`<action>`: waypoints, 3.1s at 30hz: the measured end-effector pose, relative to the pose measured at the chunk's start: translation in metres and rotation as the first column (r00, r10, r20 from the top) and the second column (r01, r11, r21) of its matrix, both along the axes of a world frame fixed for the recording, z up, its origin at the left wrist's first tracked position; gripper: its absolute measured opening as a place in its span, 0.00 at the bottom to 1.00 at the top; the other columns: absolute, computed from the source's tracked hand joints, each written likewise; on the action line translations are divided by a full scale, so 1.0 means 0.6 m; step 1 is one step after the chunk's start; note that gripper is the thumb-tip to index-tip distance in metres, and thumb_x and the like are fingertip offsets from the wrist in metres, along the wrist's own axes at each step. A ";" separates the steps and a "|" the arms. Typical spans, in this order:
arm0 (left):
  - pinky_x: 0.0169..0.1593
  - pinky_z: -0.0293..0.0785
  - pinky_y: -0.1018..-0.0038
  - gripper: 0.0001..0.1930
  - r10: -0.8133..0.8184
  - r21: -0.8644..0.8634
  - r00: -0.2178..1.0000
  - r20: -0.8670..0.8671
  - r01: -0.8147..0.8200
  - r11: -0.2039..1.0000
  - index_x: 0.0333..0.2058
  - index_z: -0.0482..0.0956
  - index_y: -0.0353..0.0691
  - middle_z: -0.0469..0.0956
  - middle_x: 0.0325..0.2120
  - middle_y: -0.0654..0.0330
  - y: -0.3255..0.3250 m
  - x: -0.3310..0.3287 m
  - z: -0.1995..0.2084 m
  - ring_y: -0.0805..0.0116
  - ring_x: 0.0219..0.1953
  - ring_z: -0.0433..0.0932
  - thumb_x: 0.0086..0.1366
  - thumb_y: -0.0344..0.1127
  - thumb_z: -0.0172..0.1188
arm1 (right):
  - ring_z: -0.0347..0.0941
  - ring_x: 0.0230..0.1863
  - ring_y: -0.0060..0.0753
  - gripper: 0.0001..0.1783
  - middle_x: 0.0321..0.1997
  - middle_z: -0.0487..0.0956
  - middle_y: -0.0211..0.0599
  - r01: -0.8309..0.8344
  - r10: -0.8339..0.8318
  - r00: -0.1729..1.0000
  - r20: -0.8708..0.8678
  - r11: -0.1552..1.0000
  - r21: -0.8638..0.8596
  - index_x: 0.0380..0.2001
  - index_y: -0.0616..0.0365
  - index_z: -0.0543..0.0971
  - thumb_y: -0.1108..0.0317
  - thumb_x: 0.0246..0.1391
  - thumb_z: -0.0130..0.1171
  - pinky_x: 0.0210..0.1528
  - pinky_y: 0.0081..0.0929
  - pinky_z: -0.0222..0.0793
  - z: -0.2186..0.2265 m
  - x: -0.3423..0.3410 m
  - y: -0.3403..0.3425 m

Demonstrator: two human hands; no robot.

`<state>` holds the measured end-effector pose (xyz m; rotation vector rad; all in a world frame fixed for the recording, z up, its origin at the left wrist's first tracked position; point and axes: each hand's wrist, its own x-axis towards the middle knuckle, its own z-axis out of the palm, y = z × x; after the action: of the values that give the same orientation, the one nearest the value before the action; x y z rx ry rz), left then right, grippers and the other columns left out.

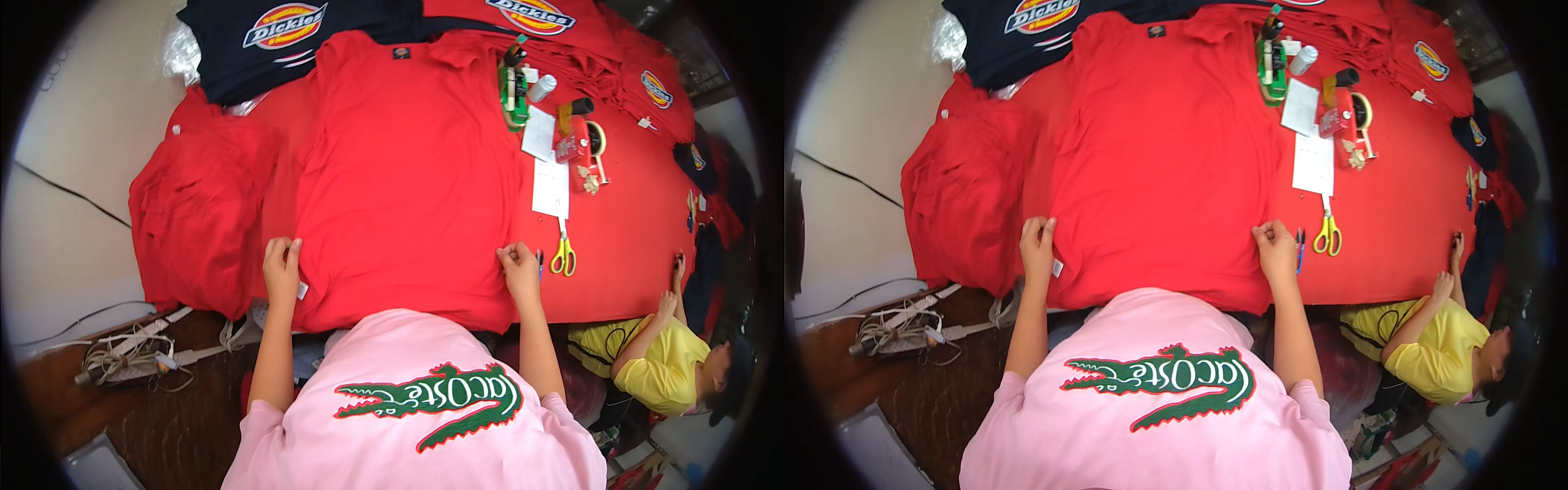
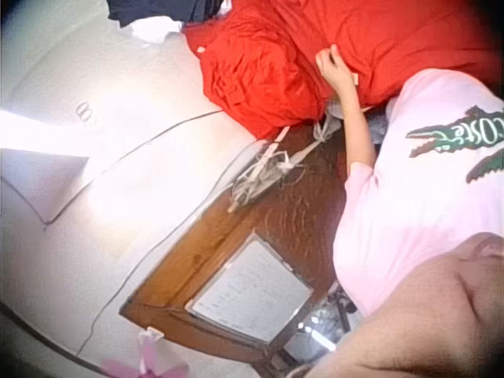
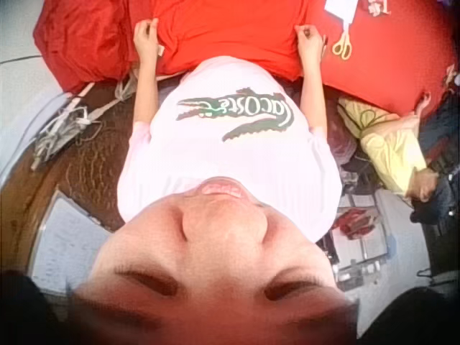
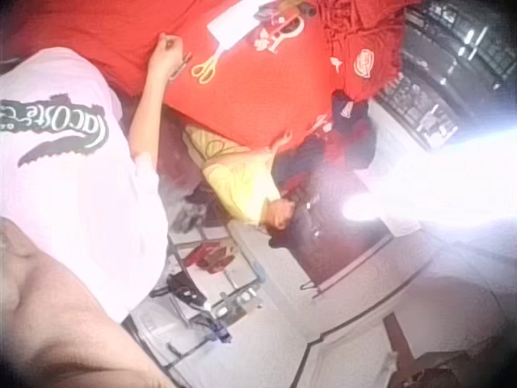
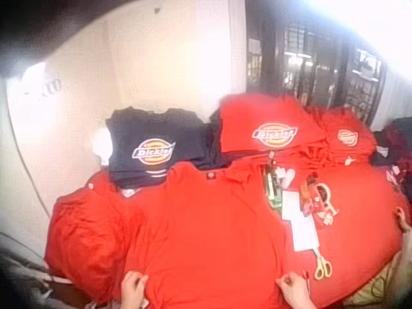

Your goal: The person folds red shirts by hand at a table, using a thread nipper to trim loose threads and stacking the finished shirts.

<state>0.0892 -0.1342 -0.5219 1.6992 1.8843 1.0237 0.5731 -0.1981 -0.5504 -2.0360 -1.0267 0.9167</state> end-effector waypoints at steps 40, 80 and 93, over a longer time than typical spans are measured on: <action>0.28 0.62 0.82 0.07 0.069 -0.470 0.951 0.301 0.085 0.878 0.38 0.78 0.37 0.72 0.20 0.73 -0.206 -0.137 0.124 0.86 0.23 0.65 0.66 0.26 0.69 | 0.83 0.35 0.25 0.10 0.36 0.87 0.30 -0.503 0.045 0.725 -0.687 0.715 -0.485 0.46 0.64 0.87 0.76 0.63 0.63 0.46 0.25 0.80 0.105 0.011 -0.470; 0.52 0.75 0.80 0.17 0.077 -0.206 0.629 0.773 0.134 0.969 0.53 0.80 0.32 0.84 0.40 0.60 0.297 -0.020 -0.041 0.75 0.43 0.81 0.68 0.30 0.71 | 0.70 0.35 0.18 0.22 0.37 0.82 0.29 -0.062 0.070 0.997 -0.019 0.964 0.257 0.49 0.67 0.83 0.60 0.60 0.74 0.39 0.21 0.69 0.013 -0.089 0.354; 0.51 0.79 0.79 0.25 0.120 -0.120 0.387 0.914 -0.025 0.992 0.62 0.75 0.29 0.86 0.41 0.57 0.376 0.021 0.036 0.75 0.41 0.83 0.68 0.24 0.68 | 0.77 0.43 0.17 0.10 0.41 0.85 0.27 0.274 -0.079 0.858 -0.508 0.906 0.322 0.43 0.61 0.85 0.68 0.63 0.71 0.50 0.16 0.71 0.019 -0.017 0.383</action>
<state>0.1016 0.0911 -0.5004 0.6284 1.1650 1.4677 0.5627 0.0319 -0.5391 -1.4375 -0.6569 0.9696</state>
